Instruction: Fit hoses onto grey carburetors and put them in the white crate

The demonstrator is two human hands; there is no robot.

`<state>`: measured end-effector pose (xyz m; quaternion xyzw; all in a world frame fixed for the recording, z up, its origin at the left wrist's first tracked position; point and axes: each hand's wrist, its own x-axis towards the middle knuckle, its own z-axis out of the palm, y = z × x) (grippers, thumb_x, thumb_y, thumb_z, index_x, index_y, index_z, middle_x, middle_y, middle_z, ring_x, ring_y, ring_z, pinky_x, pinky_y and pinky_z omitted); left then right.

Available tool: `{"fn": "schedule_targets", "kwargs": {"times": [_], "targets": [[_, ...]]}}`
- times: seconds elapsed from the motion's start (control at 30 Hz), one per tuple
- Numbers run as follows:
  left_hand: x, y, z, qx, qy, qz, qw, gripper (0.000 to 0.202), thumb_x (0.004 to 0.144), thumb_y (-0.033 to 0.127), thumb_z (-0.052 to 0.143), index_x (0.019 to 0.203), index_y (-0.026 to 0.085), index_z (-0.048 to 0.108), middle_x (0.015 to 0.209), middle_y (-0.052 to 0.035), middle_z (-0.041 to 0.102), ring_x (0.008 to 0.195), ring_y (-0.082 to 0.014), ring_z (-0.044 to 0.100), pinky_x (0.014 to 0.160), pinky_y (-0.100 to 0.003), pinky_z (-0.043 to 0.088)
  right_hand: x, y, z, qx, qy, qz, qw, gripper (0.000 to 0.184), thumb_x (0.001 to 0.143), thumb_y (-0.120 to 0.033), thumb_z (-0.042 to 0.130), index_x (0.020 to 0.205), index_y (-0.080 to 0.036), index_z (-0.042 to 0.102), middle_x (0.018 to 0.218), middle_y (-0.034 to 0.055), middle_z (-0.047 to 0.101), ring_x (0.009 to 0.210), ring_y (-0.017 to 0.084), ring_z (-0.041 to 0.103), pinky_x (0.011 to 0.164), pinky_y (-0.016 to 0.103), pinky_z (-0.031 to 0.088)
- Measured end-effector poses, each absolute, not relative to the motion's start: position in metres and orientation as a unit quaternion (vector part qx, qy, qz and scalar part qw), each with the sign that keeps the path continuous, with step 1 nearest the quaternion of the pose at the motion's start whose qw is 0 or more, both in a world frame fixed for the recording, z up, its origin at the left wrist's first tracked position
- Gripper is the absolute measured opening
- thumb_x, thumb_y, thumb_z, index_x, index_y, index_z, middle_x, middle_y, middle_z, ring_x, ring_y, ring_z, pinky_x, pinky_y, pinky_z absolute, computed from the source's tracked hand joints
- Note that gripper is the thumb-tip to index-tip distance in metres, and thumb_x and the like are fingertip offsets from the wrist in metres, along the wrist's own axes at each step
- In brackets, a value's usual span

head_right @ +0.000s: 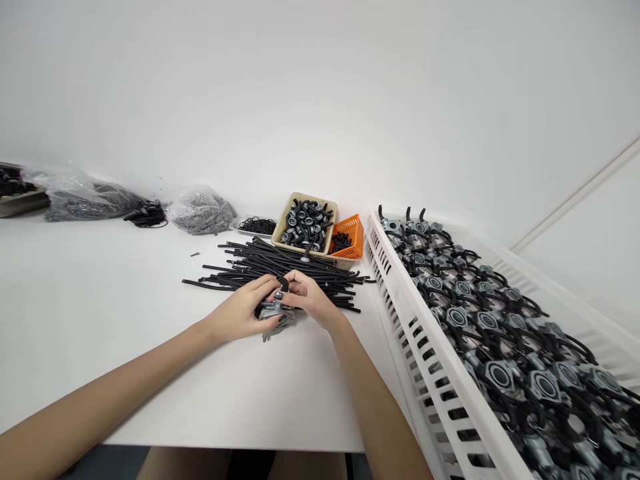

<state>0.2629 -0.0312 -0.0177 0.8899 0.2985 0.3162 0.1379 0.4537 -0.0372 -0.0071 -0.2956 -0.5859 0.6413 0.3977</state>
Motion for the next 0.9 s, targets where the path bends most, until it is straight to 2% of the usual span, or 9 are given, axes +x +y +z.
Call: {"fn": "schedule_targets", "kwargs": {"times": [0.9], "targets": [[0.2627, -0.0315, -0.0175, 0.891, 0.305, 0.302, 0.148, 0.024, 0.078, 0.032, 0.061, 0.096, 0.019, 0.053, 0.099, -0.0062, 0.058, 0.088, -0.0206, 0.060, 0.079, -0.033, 0.050, 0.4526, -0.0373, -0.0057, -0.300, -0.584, 0.641, 0.398, 0.038, 0.074, -0.040, 0.079, 0.087, -0.020, 0.049, 0.084, 0.0015, 0.069, 0.073, 0.013, 0.064, 0.070, 0.026, 0.049]]}}
